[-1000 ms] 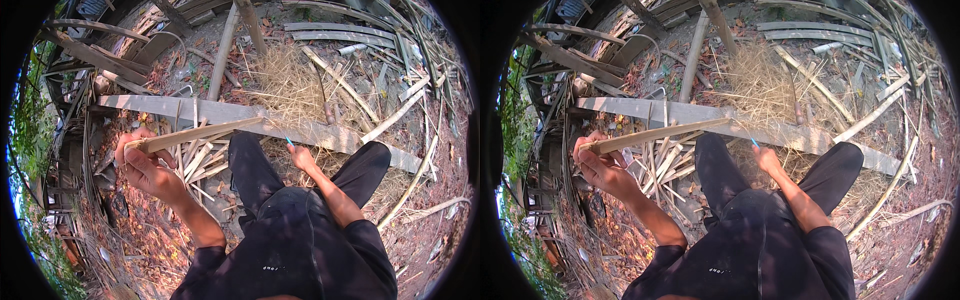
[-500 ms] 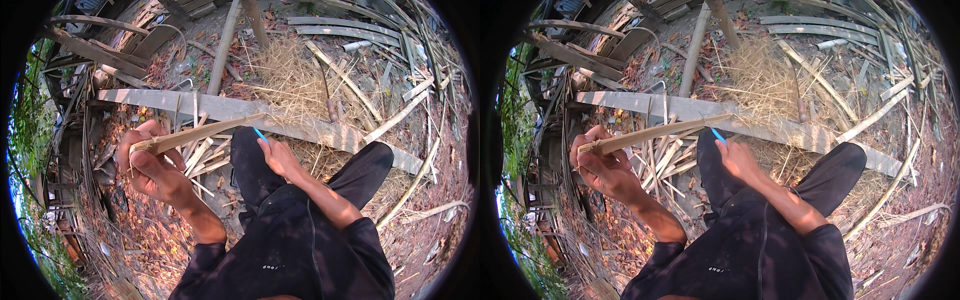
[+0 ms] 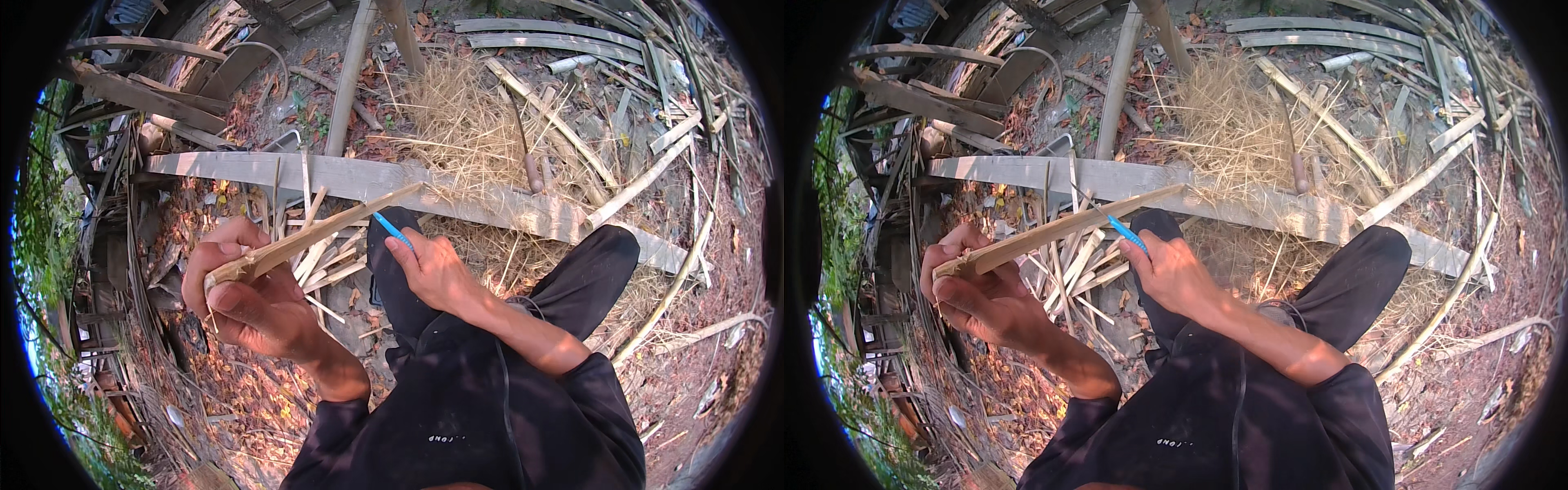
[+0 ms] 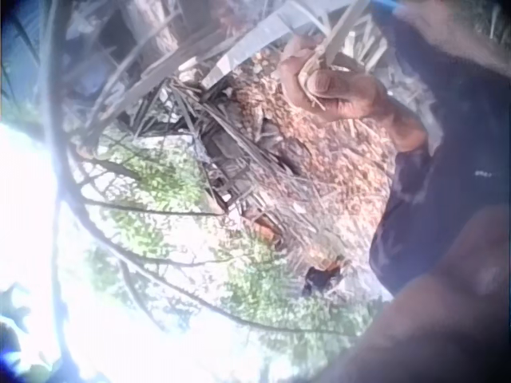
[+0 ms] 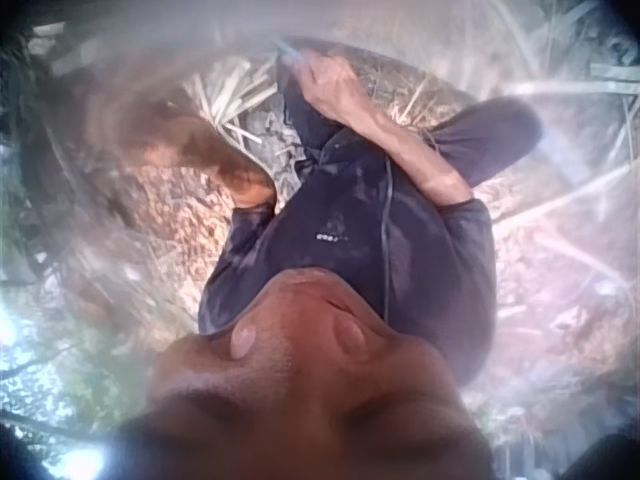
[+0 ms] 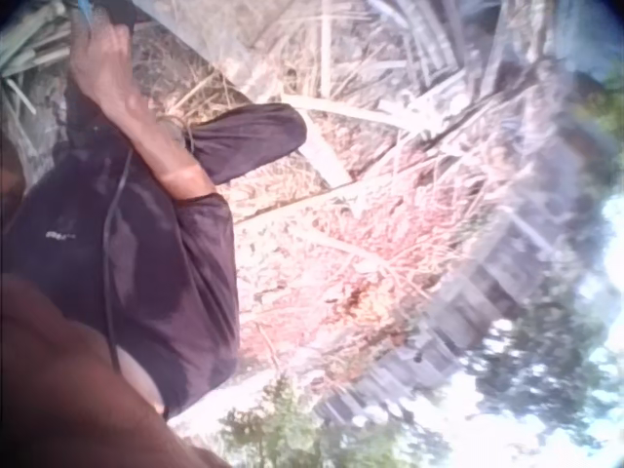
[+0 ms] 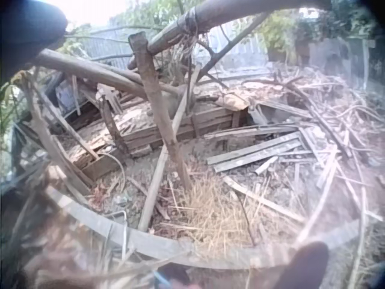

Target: The person sits on the ground and uses a blue utility knife to shave thin strips from a piece of bamboo. They repeatedly scrape the knife along the bamboo to create fine shavings, occasionally switching to a metal rod to split the bamboo further.

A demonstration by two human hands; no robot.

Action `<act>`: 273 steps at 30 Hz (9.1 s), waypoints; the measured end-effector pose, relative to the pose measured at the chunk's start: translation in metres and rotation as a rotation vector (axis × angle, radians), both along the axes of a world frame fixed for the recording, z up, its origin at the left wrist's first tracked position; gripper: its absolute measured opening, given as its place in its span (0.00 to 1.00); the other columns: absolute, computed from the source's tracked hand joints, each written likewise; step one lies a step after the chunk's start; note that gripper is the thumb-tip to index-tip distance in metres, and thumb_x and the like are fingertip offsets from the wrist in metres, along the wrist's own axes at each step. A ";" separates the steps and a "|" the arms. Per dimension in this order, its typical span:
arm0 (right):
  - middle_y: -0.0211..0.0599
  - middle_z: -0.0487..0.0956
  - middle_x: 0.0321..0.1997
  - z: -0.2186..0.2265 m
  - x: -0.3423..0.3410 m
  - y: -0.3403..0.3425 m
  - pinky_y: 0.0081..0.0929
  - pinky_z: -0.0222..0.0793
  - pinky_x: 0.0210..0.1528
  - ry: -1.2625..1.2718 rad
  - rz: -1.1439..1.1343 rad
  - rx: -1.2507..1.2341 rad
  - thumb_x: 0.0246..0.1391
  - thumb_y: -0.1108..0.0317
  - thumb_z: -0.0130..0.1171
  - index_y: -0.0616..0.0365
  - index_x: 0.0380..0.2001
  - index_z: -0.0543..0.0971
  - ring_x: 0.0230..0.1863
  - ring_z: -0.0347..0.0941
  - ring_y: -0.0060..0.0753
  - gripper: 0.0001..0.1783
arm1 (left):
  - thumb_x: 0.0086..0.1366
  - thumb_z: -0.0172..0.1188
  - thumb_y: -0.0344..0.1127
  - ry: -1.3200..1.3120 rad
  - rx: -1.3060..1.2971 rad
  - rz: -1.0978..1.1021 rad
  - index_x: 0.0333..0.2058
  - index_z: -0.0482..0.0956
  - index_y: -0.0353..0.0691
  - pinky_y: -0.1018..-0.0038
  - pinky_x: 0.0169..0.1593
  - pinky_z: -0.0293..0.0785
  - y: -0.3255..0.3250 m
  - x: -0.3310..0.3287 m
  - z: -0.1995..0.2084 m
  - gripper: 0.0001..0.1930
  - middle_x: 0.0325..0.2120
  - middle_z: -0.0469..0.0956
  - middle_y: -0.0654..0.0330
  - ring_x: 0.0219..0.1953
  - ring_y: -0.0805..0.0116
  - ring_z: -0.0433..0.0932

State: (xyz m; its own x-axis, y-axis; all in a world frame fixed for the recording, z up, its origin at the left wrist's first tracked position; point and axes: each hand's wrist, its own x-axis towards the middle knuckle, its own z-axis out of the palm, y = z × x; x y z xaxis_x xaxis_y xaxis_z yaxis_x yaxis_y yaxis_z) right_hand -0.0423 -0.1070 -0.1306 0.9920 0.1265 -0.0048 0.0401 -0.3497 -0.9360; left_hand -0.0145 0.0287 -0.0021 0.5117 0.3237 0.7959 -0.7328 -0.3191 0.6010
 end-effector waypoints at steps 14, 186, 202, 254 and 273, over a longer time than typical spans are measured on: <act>0.56 0.72 0.19 -0.069 0.022 -0.004 0.47 0.64 0.31 -0.094 -0.055 -0.107 0.64 0.51 0.41 0.65 0.31 0.75 0.26 0.70 0.62 0.25 | 0.71 0.37 0.53 0.063 0.042 0.046 0.42 0.63 0.36 0.85 0.24 0.63 0.004 -0.006 -0.004 0.23 0.27 0.66 0.52 0.28 0.70 0.64; 0.45 0.65 0.12 0.075 -0.039 -0.009 0.37 0.59 0.16 -0.222 0.172 0.384 0.60 0.67 0.50 0.64 0.28 0.66 0.13 0.66 0.51 0.12 | 0.64 0.56 0.48 -0.132 0.105 0.162 0.31 0.74 0.28 0.85 0.11 0.57 -0.004 -0.012 0.000 0.22 0.26 0.65 0.56 0.15 0.77 0.64; 0.58 0.71 0.20 0.003 -0.034 -0.022 0.50 0.61 0.32 0.258 0.059 -0.013 0.65 0.52 0.39 0.67 0.29 0.72 0.27 0.69 0.63 0.26 | 0.66 0.53 0.43 -0.030 0.048 0.083 0.39 0.72 0.26 0.84 0.10 0.55 0.009 -0.014 0.002 0.20 0.31 0.67 0.53 0.13 0.77 0.64; 0.59 0.77 0.25 -0.088 0.012 -0.043 0.44 0.69 0.39 0.445 -0.139 -0.264 0.63 0.47 0.38 0.67 0.29 0.78 0.32 0.75 0.57 0.31 | 0.67 0.53 0.44 -0.032 0.056 0.081 0.42 0.73 0.31 0.84 0.14 0.54 0.022 -0.020 0.003 0.18 0.24 0.72 0.55 0.12 0.78 0.62; 0.54 0.69 0.11 -0.002 -0.006 -0.009 0.45 0.62 0.18 0.038 -0.092 -0.113 0.61 0.58 0.48 0.68 0.22 0.72 0.16 0.69 0.58 0.22 | 0.67 0.52 0.43 -0.063 -0.081 0.102 0.43 0.72 0.30 0.84 0.13 0.53 0.021 -0.013 -0.002 0.18 0.31 0.72 0.54 0.15 0.77 0.63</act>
State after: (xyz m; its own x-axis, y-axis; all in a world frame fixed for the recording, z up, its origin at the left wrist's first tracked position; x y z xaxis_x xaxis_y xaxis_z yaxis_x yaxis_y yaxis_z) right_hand -0.0479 -0.1158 -0.1328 0.9982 0.0315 -0.0517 -0.0318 -0.4539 -0.8905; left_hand -0.0276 0.0497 -0.0044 0.4225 0.4357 0.7948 -0.7365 -0.3461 0.5812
